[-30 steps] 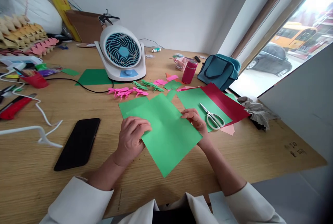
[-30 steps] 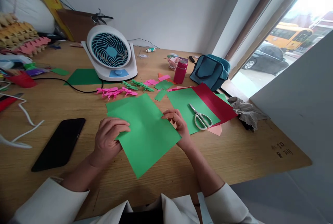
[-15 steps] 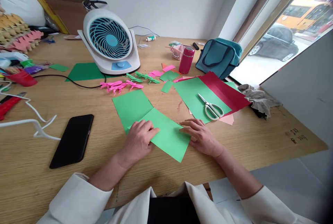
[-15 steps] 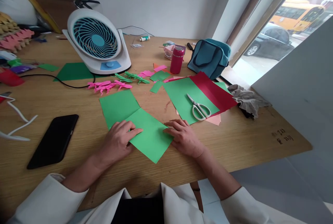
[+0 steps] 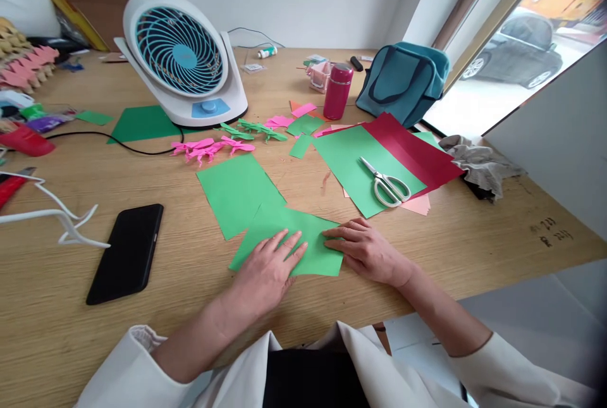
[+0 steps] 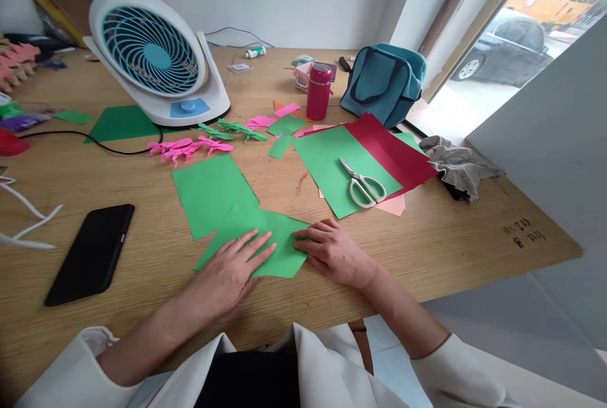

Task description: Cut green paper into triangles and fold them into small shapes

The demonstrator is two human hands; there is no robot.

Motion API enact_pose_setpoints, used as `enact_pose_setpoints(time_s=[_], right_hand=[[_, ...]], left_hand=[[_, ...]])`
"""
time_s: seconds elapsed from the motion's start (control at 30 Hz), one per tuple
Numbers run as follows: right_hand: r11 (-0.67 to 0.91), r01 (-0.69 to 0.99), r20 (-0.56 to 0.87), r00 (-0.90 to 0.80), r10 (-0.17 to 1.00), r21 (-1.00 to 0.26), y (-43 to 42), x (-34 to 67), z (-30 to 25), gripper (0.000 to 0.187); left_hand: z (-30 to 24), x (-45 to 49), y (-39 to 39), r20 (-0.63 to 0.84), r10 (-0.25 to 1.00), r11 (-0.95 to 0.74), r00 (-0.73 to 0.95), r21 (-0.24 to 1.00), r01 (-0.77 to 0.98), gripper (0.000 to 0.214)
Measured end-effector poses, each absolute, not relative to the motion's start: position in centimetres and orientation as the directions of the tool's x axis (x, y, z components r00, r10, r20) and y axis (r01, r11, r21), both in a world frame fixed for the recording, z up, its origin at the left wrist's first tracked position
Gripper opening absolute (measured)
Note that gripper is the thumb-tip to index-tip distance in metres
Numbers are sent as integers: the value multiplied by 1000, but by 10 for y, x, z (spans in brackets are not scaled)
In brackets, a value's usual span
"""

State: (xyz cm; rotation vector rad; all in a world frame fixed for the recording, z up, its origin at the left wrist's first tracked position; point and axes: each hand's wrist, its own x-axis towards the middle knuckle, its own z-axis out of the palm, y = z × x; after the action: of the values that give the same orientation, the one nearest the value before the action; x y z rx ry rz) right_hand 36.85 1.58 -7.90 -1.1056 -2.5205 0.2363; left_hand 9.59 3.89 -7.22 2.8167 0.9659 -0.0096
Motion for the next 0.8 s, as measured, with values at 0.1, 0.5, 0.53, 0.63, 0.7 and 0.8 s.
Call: enact_pose_setpoints(time_s=[0.1, 0.5, 0.53, 0.63, 0.7, 0.8], right_hand=[[718, 615, 284, -661, 694, -324, 14, 373, -81, 34], [807, 496, 282, -764, 581, -320, 12, 374, -85, 38], [804, 506, 276, -761, 587, -313, 12, 372, -84, 37], [777, 560, 245, -741, 625, -289, 13, 366, -80, 35], [758, 590, 225, -727, 648, -277, 15, 361, -76, 33], [745, 609, 204, -720, 663, -273, 21, 353, -70, 31]], left_hand=[[-62, 90, 31, -32, 562, -793, 827, 263, 549, 54], [-73, 67, 107, -111, 864, -494, 491, 2, 870, 55], [-74, 73, 110, -83, 874, -481, 479, -10, 877, 54], [-72, 89, 124, -28, 891, -453, 453, 27, 891, 53], [-69, 97, 134, 5, 901, -433, 435, 102, 896, 52], [-59, 101, 138, 23, 894, -445, 448, 163, 880, 53]])
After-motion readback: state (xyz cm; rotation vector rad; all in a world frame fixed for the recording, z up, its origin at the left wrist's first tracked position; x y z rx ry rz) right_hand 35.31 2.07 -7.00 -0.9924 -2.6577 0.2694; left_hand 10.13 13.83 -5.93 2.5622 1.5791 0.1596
